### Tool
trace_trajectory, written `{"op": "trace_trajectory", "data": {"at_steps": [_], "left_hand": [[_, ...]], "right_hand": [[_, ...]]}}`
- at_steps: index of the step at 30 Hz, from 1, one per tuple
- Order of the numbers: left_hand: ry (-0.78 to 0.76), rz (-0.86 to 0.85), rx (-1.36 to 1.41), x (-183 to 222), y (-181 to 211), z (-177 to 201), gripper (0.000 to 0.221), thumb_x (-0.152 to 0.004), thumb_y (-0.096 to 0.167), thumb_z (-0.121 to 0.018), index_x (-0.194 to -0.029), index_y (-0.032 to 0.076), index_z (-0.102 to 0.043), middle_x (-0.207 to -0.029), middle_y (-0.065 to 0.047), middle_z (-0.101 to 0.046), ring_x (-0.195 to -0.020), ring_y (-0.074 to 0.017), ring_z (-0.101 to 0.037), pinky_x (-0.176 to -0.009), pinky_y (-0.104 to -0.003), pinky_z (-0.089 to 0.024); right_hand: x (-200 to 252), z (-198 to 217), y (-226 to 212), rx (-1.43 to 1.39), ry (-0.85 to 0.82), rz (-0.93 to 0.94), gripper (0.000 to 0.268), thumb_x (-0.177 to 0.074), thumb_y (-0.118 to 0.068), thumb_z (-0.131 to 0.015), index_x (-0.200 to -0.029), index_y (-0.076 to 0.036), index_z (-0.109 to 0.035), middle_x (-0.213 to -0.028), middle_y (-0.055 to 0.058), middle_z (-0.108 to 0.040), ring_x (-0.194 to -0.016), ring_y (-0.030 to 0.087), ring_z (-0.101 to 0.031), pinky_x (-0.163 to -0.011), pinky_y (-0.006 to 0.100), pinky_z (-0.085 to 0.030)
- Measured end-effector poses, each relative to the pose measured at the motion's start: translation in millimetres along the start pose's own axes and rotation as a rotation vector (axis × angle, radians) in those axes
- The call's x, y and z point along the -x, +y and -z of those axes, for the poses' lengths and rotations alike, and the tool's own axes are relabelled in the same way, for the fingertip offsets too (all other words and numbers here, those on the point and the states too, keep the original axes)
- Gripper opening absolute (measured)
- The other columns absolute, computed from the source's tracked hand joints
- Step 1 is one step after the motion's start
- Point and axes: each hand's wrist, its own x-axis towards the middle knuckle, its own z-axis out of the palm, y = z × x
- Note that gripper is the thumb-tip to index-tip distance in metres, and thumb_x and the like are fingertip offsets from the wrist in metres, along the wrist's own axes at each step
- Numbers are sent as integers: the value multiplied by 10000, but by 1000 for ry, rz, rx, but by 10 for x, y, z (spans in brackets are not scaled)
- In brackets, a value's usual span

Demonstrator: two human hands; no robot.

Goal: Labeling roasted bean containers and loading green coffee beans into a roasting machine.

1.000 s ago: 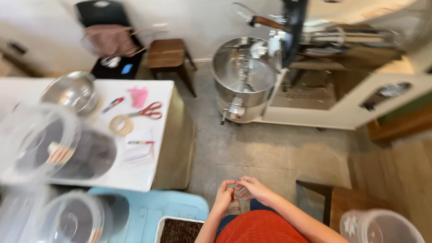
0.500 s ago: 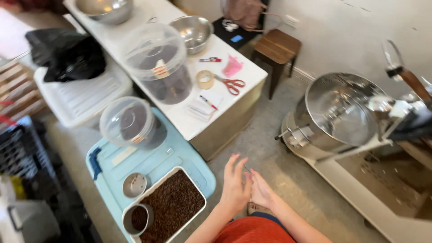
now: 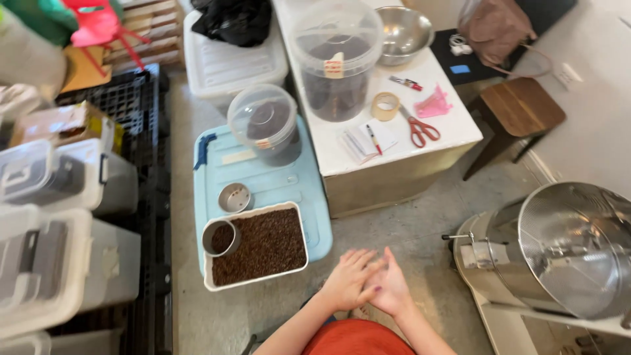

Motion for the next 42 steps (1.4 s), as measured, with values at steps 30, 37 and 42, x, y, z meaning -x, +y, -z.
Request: {"op": "trace_trajectory", "data": {"at_steps": [30, 37, 42], "left_hand": [[482, 896, 469, 421, 102, 414, 914, -983, 143, -516, -1619, 124, 140, -710, -14, -636, -649, -177, -616, -744, -365, -496], [617, 664, 609, -8, -19, 1010, 946, -939, 52, -501, -1613, 53, 164, -582, 12, -470, -530, -117, -409, -532, -265, -344], [701, 579, 524, -448, -186, 1783, 936, -908, -1, -459, -1618, 45, 150, -601, -19, -489, -539, -123, -435, -567, -232, -389]], "right_hand": [[303, -955, -139, 1242, -120, 255, 874, -939, -5, -476, -1658, -322, -91, -582, 117, -596, -452, 133, -419, -449, 274, -367], [69, -1842, -524, 1691, -144, 555, 954, -898, -13, -451, -1656, -202, 96, -586, 103, -618, -526, 202, -551, -553, 310, -448], [-296, -2607, -801, 1693, -240, 786, 947, -868, -38, -429, -1653, -111, 96, -553, 101, -609, -501, 212, -544, -516, 289, -426]]}}
